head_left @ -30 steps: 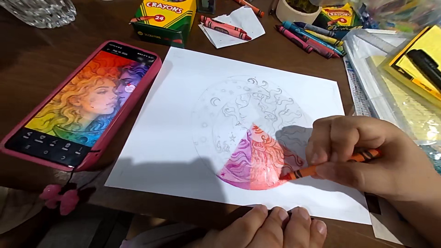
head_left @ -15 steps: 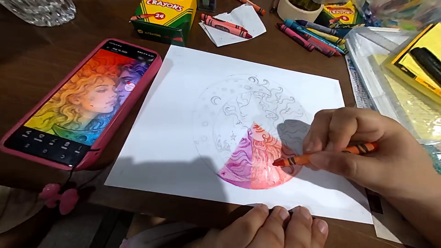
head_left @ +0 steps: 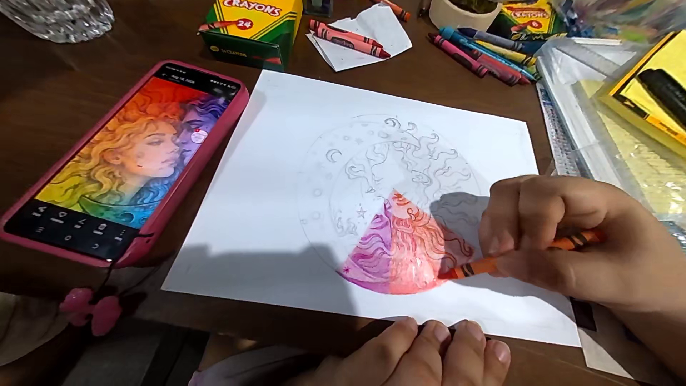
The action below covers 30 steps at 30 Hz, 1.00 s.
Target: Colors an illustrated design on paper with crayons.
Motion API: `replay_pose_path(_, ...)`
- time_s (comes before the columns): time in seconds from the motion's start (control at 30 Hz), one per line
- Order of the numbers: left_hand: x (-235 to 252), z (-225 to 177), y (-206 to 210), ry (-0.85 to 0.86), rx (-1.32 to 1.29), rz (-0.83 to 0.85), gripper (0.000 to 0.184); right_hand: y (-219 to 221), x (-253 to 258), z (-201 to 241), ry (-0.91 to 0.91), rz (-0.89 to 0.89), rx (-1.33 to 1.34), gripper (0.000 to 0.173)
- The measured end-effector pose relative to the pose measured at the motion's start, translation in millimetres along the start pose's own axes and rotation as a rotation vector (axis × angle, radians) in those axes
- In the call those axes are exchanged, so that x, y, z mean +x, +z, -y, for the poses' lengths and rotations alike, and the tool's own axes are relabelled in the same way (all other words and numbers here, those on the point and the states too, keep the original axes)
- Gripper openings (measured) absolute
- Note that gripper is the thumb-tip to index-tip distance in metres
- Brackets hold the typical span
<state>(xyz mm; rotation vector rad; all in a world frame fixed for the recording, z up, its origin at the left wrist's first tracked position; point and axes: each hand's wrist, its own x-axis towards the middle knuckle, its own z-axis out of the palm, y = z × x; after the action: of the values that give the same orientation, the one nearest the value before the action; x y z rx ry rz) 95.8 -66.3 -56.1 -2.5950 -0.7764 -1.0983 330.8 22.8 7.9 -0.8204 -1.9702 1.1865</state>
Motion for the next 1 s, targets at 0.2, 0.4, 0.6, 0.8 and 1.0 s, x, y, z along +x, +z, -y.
replay_pose_path(0.2, -0.8, -0.7, 0.1, -0.007, -0.001, 0.002, 0.030, -0.4, -0.5, -0.1, -0.003, 0.000, 0.002, 0.016)
replay_pose_path(0.4, -0.9, -0.1, -0.6, -0.001, 0.002, 0.010, 0.031, -1.0, -0.8, -0.1, -0.004, -0.006, -0.011, 0.016)
replay_pose_path(0.6, -0.8, 0.3, -0.7, 0.007, 0.015, 0.010, 0.031, -1.7, -2.0, 0.3, 0.007, -0.005, -0.011, 0.016)
replay_pose_path(0.8, -1.1, -1.3, 1.0, -0.009, 0.022, 0.001, 0.030, -2.9, -2.3, 0.0, 0.004, -0.007, -0.018, 0.016)
replay_pose_path(1.0, -1.9, -2.0, 1.7, -0.024, 0.011, -0.008, 0.029, -2.8, -2.4, -1.3, 0.008, -0.025, 0.000, 0.016)
